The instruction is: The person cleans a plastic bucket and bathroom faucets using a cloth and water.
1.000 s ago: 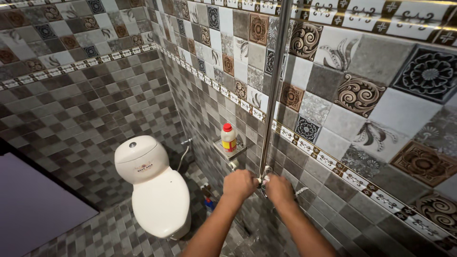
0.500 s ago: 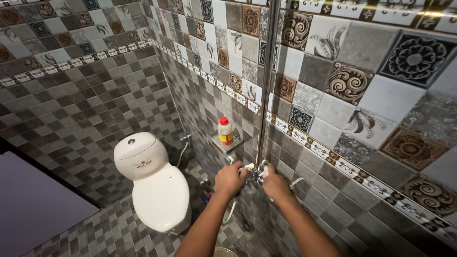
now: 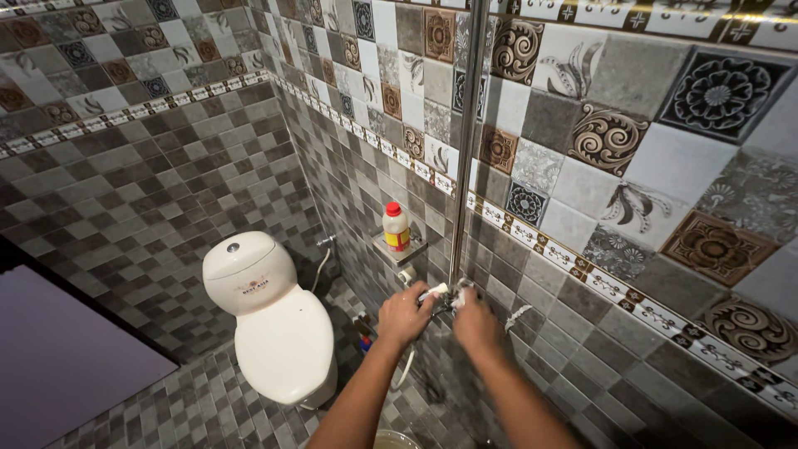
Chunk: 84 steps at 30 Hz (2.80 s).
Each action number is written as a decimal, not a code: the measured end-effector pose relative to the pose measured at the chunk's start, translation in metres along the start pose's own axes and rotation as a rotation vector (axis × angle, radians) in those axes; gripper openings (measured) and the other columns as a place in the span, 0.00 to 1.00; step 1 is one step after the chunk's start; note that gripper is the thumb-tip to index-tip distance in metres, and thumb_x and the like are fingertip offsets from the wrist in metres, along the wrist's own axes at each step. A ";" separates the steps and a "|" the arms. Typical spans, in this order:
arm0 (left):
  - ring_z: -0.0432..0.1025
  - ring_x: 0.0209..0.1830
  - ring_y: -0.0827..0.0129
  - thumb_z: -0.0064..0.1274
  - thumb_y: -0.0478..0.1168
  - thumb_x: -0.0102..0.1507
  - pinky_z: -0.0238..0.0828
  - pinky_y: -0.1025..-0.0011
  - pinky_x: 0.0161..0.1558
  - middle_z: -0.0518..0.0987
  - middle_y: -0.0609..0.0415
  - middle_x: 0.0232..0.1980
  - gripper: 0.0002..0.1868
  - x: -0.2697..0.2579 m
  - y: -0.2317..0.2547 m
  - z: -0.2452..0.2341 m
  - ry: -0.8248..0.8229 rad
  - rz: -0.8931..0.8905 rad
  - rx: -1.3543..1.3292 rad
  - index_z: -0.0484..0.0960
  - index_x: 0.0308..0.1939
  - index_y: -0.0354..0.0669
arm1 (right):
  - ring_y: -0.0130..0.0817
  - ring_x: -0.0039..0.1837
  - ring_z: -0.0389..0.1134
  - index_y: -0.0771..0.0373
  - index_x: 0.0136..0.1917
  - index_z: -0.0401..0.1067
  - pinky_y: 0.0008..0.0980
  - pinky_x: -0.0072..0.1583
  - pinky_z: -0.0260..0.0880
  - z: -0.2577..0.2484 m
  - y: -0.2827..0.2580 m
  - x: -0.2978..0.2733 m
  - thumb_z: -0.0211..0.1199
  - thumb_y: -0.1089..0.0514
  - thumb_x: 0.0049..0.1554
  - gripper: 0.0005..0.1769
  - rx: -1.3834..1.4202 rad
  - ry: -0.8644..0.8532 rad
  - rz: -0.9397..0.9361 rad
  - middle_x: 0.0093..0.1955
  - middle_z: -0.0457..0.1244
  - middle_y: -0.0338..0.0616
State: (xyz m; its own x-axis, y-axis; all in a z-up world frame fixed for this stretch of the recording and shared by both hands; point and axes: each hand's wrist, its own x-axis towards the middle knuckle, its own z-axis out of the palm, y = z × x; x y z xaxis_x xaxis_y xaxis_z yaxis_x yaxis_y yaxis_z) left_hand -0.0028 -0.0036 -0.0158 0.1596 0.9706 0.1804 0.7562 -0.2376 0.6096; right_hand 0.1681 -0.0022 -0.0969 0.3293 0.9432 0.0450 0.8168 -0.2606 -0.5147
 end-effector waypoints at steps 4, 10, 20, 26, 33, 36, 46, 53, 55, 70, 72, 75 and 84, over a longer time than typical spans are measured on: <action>0.77 0.41 0.43 0.49 0.59 0.64 0.72 0.48 0.42 0.83 0.45 0.36 0.18 -0.003 -0.004 0.005 0.055 0.000 -0.064 0.81 0.47 0.56 | 0.66 0.57 0.69 0.51 0.68 0.60 0.60 0.58 0.68 0.001 0.008 0.019 0.56 0.51 0.60 0.24 0.083 -0.082 0.025 0.56 0.68 0.62; 0.77 0.40 0.43 0.49 0.59 0.64 0.72 0.49 0.42 0.83 0.44 0.34 0.17 -0.005 -0.001 0.000 0.025 -0.030 -0.079 0.81 0.45 0.56 | 0.64 0.55 0.69 0.53 0.70 0.57 0.59 0.54 0.71 -0.011 -0.005 -0.042 0.59 0.49 0.56 0.30 0.036 0.156 -0.107 0.58 0.64 0.60; 0.78 0.39 0.44 0.49 0.58 0.64 0.72 0.50 0.40 0.83 0.46 0.33 0.16 -0.009 0.001 -0.001 0.063 -0.014 -0.132 0.81 0.44 0.55 | 0.65 0.62 0.67 0.59 0.67 0.57 0.58 0.61 0.67 -0.021 -0.020 0.001 0.57 0.48 0.62 0.24 -0.001 -0.135 0.145 0.61 0.64 0.64; 0.76 0.43 0.42 0.48 0.57 0.65 0.72 0.49 0.43 0.83 0.44 0.39 0.16 -0.006 -0.010 0.005 0.020 -0.041 -0.204 0.80 0.45 0.55 | 0.63 0.58 0.69 0.56 0.68 0.58 0.57 0.56 0.70 -0.002 -0.010 -0.037 0.54 0.52 0.62 0.23 -0.092 0.108 -0.110 0.58 0.62 0.62; 0.76 0.45 0.41 0.46 0.57 0.66 0.71 0.48 0.45 0.84 0.44 0.40 0.16 -0.002 -0.013 0.010 -0.009 -0.050 -0.174 0.79 0.46 0.55 | 0.69 0.60 0.67 0.63 0.63 0.59 0.60 0.61 0.66 0.025 0.023 0.034 0.58 0.48 0.60 0.24 0.077 -0.104 0.041 0.57 0.65 0.69; 0.76 0.44 0.41 0.46 0.57 0.66 0.71 0.47 0.44 0.83 0.44 0.40 0.16 -0.003 -0.015 0.009 0.020 -0.018 -0.164 0.79 0.45 0.53 | 0.70 0.60 0.67 0.65 0.62 0.56 0.61 0.61 0.66 0.025 0.027 0.048 0.58 0.47 0.59 0.26 0.153 -0.150 0.028 0.56 0.64 0.72; 0.75 0.42 0.39 0.47 0.55 0.66 0.70 0.46 0.41 0.83 0.43 0.39 0.14 -0.003 -0.017 0.005 0.041 0.043 -0.210 0.77 0.43 0.50 | 0.58 0.55 0.73 0.60 0.62 0.59 0.48 0.55 0.75 0.013 -0.007 -0.015 0.49 0.55 0.64 0.14 -0.141 0.146 -0.050 0.58 0.66 0.63; 0.76 0.42 0.39 0.47 0.56 0.66 0.70 0.46 0.42 0.83 0.41 0.38 0.16 0.000 -0.023 0.013 0.027 0.047 -0.214 0.76 0.44 0.49 | 0.62 0.58 0.70 0.63 0.61 0.58 0.54 0.56 0.70 -0.009 -0.003 0.035 0.55 0.52 0.60 0.20 -0.026 -0.276 0.123 0.59 0.65 0.65; 0.76 0.43 0.39 0.47 0.56 0.66 0.70 0.46 0.43 0.83 0.41 0.38 0.16 0.000 -0.024 0.015 0.003 0.034 -0.201 0.76 0.44 0.50 | 0.62 0.57 0.70 0.63 0.61 0.58 0.55 0.56 0.71 0.002 -0.004 0.012 0.54 0.52 0.62 0.19 -0.067 -0.174 0.111 0.58 0.65 0.66; 0.75 0.47 0.39 0.50 0.57 0.64 0.70 0.45 0.46 0.81 0.40 0.43 0.19 0.027 -0.034 0.002 -0.256 0.002 -0.158 0.76 0.45 0.47 | 0.65 0.60 0.69 0.63 0.64 0.57 0.57 0.58 0.72 0.015 0.012 0.044 0.56 0.51 0.59 0.24 0.033 -0.227 0.267 0.60 0.63 0.68; 0.74 0.47 0.39 0.51 0.57 0.63 0.69 0.46 0.46 0.81 0.40 0.42 0.19 0.032 -0.043 0.011 -0.270 0.003 -0.203 0.76 0.44 0.46 | 0.64 0.61 0.69 0.63 0.65 0.56 0.58 0.59 0.72 0.011 0.005 0.040 0.55 0.51 0.60 0.25 0.093 -0.286 0.378 0.62 0.63 0.67; 0.77 0.43 0.42 0.52 0.54 0.61 0.71 0.49 0.44 0.82 0.39 0.37 0.18 0.042 -0.058 0.025 -0.202 0.031 -0.335 0.80 0.39 0.44 | 0.66 0.62 0.67 0.65 0.64 0.59 0.55 0.61 0.69 0.025 -0.008 0.024 0.55 0.53 0.60 0.23 -0.057 -0.019 0.324 0.62 0.63 0.69; 0.76 0.33 0.59 0.57 0.52 0.62 0.70 0.62 0.39 0.82 0.47 0.31 0.17 0.067 -0.106 0.059 -0.353 0.107 -0.531 0.82 0.34 0.40 | 0.63 0.54 0.65 0.62 0.61 0.65 0.56 0.53 0.69 0.018 -0.054 -0.049 0.61 0.61 0.53 0.22 -0.010 0.398 0.015 0.55 0.59 0.64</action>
State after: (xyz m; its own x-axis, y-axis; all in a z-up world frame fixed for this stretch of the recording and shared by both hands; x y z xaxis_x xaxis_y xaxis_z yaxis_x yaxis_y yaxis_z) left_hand -0.0354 0.0890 -0.1138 0.4846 0.8732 0.0518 0.3221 -0.2332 0.9175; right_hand 0.0999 -0.0304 -0.0867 0.4976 0.7859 0.3671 0.8145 -0.2777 -0.5095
